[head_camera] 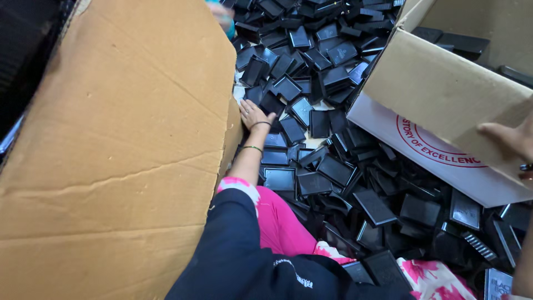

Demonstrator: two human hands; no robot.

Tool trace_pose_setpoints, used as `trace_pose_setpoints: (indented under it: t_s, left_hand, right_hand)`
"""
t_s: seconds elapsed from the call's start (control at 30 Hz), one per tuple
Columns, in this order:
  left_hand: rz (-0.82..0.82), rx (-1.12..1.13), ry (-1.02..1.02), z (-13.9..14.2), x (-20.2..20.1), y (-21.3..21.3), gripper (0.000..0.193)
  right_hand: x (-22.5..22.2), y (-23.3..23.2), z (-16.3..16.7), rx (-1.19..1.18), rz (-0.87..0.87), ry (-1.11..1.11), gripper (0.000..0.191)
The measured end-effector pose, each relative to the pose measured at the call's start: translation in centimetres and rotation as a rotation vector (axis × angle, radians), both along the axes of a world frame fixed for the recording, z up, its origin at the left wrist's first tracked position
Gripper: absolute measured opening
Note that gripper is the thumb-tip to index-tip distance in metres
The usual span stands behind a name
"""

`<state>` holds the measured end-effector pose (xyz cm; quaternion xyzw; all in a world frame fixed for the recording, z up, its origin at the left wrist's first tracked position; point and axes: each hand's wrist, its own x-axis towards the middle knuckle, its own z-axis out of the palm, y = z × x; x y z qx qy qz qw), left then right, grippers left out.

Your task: The person sits on the floor and repeatedly picks up small black plastic components from a large pile, inspects them by turning them over, and places them into a cardboard box. The person occasionally shifts the box and continues sorting the components.

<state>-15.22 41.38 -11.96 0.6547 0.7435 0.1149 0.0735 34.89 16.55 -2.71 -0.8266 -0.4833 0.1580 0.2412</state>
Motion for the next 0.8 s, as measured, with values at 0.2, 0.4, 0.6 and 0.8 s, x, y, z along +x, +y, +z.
trace_pose_setpoints:
  t_s: [0.2, 0.4, 0.6, 0.8]
  left_hand:
    - [0.248, -0.079, -0.077, 0.9, 4.4, 0.0, 0.127]
    - [-0.008, 0.128, -0.907, 0.4, 8.6, 1.7, 0.094]
    - [-0.21, 0.005, -0.441, -0.7, 4.5, 1.5, 0.061]
    - [0.068, -0.593, -0.145, -0.3, 0.3, 0.9, 0.12]
  right_hand:
    - [-0.5, -1.2, 0.8, 0.21, 0.004, -0.225, 0.059]
    - [-2.2, -2.2, 2.5, 0.278, 0.042, -0.467, 0.071]
    - [-0.6, -2.2, 0.8, 0.214, 0.007, -0.277, 0.06]
    - [-0.6, -0.9, 0.8, 0.21, -0.034, -0.093, 0.046]
